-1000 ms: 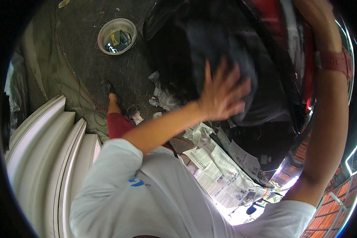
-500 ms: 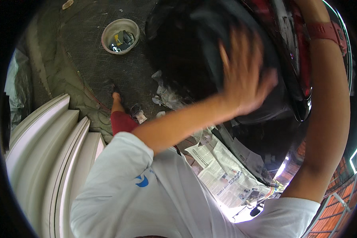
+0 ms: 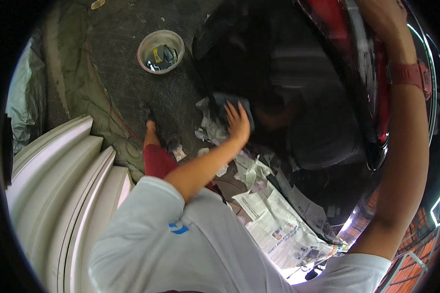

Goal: The person cleans the rear bumper of a black car using a dark cloth and a yellow sponge. They repeatedly dip the tools into a bucket of water and wipe the surface, focusing on the lower edge and chrome trim.

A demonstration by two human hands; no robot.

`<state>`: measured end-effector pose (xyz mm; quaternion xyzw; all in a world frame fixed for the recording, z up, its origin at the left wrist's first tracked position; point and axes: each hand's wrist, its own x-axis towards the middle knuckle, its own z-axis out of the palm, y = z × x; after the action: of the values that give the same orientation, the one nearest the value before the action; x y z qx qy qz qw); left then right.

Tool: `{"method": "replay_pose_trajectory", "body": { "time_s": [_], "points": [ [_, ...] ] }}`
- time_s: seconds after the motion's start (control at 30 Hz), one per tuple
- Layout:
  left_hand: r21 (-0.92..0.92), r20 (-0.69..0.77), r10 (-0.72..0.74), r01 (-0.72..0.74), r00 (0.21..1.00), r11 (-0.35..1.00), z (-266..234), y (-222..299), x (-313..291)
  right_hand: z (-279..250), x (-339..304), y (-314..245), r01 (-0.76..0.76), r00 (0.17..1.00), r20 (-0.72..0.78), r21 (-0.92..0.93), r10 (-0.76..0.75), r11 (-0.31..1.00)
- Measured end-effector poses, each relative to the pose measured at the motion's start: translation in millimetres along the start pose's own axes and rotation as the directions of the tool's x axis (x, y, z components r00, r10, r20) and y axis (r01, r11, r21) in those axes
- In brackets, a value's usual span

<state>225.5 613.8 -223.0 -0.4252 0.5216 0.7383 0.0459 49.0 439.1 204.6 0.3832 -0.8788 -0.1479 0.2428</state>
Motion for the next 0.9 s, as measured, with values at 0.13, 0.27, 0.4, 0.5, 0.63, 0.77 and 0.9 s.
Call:
{"method": "replay_pose_trajectory", "body": {
  "time_s": [0.13,0.27,0.4,0.5,0.63,0.77,0.9],
  "points": [
    [0.262,0.12,0.423,-0.439,0.898,0.859,3,-24,-63,17,23,-10,-0.015,1.0,-0.015,0.027,0.015,1.0],
    [0.393,0.231,0.702,-0.724,0.674,0.567,-42,26,2,8,17,-14,-0.007,0.999,-0.031,0.047,0.008,0.999],
    [0.412,-0.148,0.852,-0.753,0.501,0.514,-74,184,79,8,21,-19,0.015,1.0,-0.022,0.006,-0.015,1.0],
    [0.185,-0.151,0.916,-0.9,0.371,0.395,-75,298,91,52,39,68,0.193,0.981,0.0,-0.065,-0.194,0.979],
    [0.178,0.026,0.781,-0.771,0.624,0.611,-87,382,158,51,44,47,0.222,0.97,-0.086,-0.048,-0.226,0.974],
    [0.387,-0.109,0.718,-0.636,0.687,0.667,-94,304,164,42,33,42,0.163,0.986,-0.007,-0.114,-0.165,0.98],
    [0.351,-0.101,0.74,-0.672,0.665,0.652,-108,179,117,31,27,37,0.136,0.986,0.102,-0.015,-0.134,0.991]
  ]
}}
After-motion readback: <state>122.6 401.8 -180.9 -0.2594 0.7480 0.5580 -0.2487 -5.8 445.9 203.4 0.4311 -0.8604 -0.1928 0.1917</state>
